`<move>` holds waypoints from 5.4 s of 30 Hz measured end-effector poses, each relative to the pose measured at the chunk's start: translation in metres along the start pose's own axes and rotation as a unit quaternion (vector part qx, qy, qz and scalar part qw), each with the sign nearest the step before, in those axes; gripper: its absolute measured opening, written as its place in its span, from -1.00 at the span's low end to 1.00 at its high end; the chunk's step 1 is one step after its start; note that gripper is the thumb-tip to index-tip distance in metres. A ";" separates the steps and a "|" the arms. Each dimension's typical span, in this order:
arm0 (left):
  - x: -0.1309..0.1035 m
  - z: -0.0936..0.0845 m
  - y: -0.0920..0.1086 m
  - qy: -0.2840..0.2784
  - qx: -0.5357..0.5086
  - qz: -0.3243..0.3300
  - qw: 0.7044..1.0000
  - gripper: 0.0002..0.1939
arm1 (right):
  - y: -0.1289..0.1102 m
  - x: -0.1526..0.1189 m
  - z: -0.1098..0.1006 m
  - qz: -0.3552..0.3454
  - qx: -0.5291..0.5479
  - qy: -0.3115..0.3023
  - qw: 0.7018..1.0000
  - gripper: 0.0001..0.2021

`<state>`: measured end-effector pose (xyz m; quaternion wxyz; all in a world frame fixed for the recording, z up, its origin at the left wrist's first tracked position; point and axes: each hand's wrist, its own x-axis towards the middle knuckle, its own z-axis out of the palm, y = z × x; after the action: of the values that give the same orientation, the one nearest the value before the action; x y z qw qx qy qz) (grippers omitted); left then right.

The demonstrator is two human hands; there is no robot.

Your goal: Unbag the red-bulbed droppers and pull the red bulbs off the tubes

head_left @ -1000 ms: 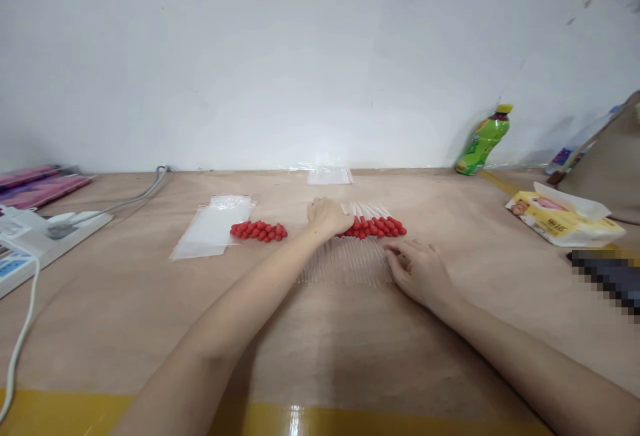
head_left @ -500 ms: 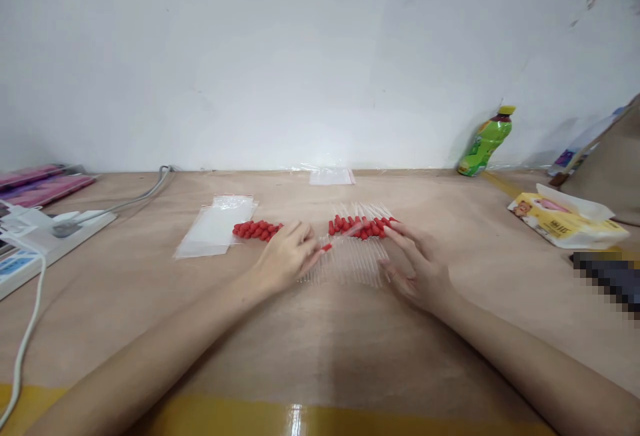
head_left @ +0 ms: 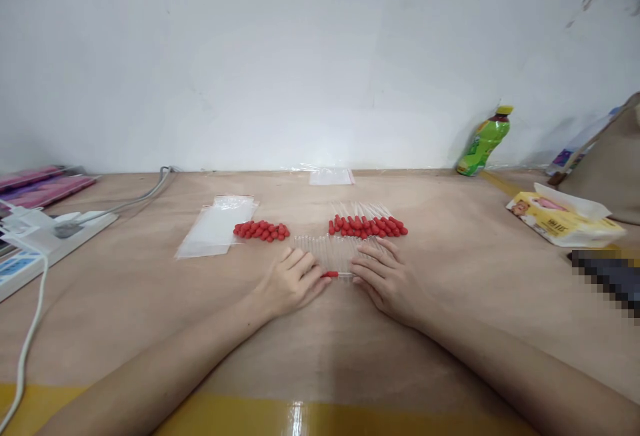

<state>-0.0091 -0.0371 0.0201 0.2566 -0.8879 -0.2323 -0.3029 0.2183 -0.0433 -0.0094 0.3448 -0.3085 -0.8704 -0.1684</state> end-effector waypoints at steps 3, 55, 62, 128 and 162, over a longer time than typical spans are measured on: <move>0.001 0.002 0.006 -0.052 -0.082 -0.087 0.991 -0.77 | -0.002 0.000 0.001 -0.003 0.020 0.011 1.000 -0.85; -0.005 -0.025 -0.094 -0.075 -0.066 -0.389 0.916 -0.75 | 0.051 -0.023 -0.019 0.363 0.028 -0.084 0.928 -0.74; -0.018 0.001 -0.089 -0.134 0.035 -0.285 0.948 -0.83 | 0.044 -0.024 -0.015 0.327 0.047 -0.058 0.942 -0.75; -0.017 0.005 0.000 -0.039 -0.163 -0.119 0.979 -0.76 | -0.004 0.006 0.008 -0.013 0.069 0.031 0.997 -0.86; -0.011 0.006 0.006 -0.088 -0.192 -0.020 0.977 -0.85 | -0.012 0.003 0.007 -0.080 0.124 0.035 0.989 -0.88</move>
<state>-0.0110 -0.0407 0.0067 0.0543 -0.9390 -0.2090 -0.2677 0.2054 -0.0484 -0.0132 0.3958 -0.1869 -0.8938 -0.0972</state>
